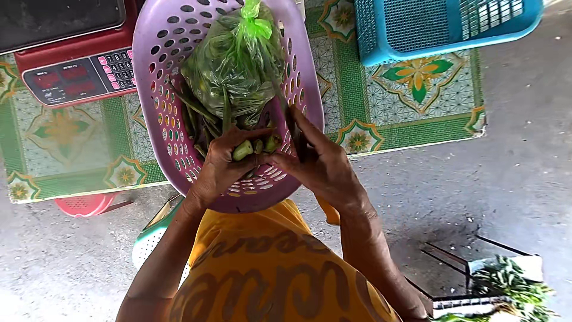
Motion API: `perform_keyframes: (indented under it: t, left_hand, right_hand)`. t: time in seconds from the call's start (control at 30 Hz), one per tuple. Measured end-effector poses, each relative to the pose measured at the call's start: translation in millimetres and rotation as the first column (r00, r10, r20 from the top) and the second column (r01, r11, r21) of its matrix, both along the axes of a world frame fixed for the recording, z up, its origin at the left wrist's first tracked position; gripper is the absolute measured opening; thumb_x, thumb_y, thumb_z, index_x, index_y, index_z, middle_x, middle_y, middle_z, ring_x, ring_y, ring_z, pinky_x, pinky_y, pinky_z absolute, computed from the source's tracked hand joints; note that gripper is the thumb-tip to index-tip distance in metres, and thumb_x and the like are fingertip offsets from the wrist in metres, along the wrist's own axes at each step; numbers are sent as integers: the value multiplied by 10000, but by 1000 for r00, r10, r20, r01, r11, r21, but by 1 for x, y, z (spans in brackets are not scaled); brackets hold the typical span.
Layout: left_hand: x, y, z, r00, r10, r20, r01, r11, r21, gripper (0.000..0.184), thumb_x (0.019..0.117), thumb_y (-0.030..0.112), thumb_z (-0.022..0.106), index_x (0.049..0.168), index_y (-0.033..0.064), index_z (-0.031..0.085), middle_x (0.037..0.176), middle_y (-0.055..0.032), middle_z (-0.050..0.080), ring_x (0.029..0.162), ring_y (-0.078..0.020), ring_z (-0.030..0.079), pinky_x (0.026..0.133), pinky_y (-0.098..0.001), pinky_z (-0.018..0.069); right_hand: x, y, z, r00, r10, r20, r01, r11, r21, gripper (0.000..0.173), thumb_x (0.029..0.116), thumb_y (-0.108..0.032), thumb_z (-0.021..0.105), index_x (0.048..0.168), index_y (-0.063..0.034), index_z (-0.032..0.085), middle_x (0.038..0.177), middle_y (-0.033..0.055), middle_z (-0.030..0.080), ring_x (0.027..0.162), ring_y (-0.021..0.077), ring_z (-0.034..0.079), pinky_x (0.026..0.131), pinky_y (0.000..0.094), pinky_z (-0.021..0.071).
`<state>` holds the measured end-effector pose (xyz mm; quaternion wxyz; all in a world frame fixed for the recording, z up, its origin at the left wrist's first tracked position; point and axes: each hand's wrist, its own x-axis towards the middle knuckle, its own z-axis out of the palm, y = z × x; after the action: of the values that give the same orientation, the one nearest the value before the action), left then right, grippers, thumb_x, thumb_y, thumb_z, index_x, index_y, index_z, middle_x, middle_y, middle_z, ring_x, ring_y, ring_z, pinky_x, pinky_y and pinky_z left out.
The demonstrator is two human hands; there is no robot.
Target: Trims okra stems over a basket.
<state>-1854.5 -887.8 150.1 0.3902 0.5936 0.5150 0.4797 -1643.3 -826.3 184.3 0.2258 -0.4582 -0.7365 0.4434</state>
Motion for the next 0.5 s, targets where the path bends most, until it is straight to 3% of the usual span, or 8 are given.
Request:
perform_keyframes:
  t: [0.07,0.13,0.23,0.3,0.4,0.47,0.5]
  left_hand:
    - [6,1,2,1000,-9,3,9,1000,-25,356,854,61,768,1203,27,706,1044,-63,682,882,-96,640,756,-221,547]
    - [11,5,3,999,-30,13,30,999,-24,326,837,39,772,1157,13,721,1012,-56,680,871,-83,648,754,-209,555]
    - [13,6,2,995,-80,58,82,996,-24,313,835,38,789,1138,-2,720,975,-55,680,823,-69,647,719,-187,555]
    - [11,3,3,990,-117,82,122,991,-50,301,853,45,785,1140,-3,712,977,-56,711,804,-57,666,706,-181,566]
    - [3,2,7,999,-36,-17,33,986,-164,284,899,135,767,1166,50,723,928,-44,728,731,-73,661,651,-231,560]
    - [-6,19,8,983,68,-172,-117,949,-292,274,904,281,775,1118,113,755,920,-1,743,790,-69,684,737,-308,583]
    - [-9,27,10,969,107,-221,-181,919,-349,270,895,323,783,1070,118,763,894,2,734,792,-78,679,756,-346,578]
  right_hand:
    - [-1,3,0,996,26,81,-37,990,138,836,936,-521,673,1599,-108,375,1143,126,651,810,138,595,667,307,510]
    - [0,6,0,994,80,69,-90,982,165,779,968,-483,654,1592,-101,387,1185,125,659,880,125,644,726,291,552]
    - [3,8,0,993,117,17,-118,983,139,716,983,-431,654,1583,-123,414,1149,91,666,855,84,637,710,249,543]
    - [6,10,-1,990,137,-12,-135,984,115,722,982,-421,660,1586,-117,405,1195,92,654,878,82,640,722,245,551]
    - [18,17,4,992,118,-53,-118,993,17,745,988,-437,645,1615,-161,354,1300,86,641,865,84,637,690,252,551]
    - [31,22,6,997,46,-55,-46,999,2,671,1025,-441,587,1615,-219,357,1120,60,666,706,75,605,551,237,517]
    - [38,25,6,998,23,-57,-24,1000,-16,658,1038,-449,564,1620,-239,338,1094,45,669,675,69,599,534,234,518]
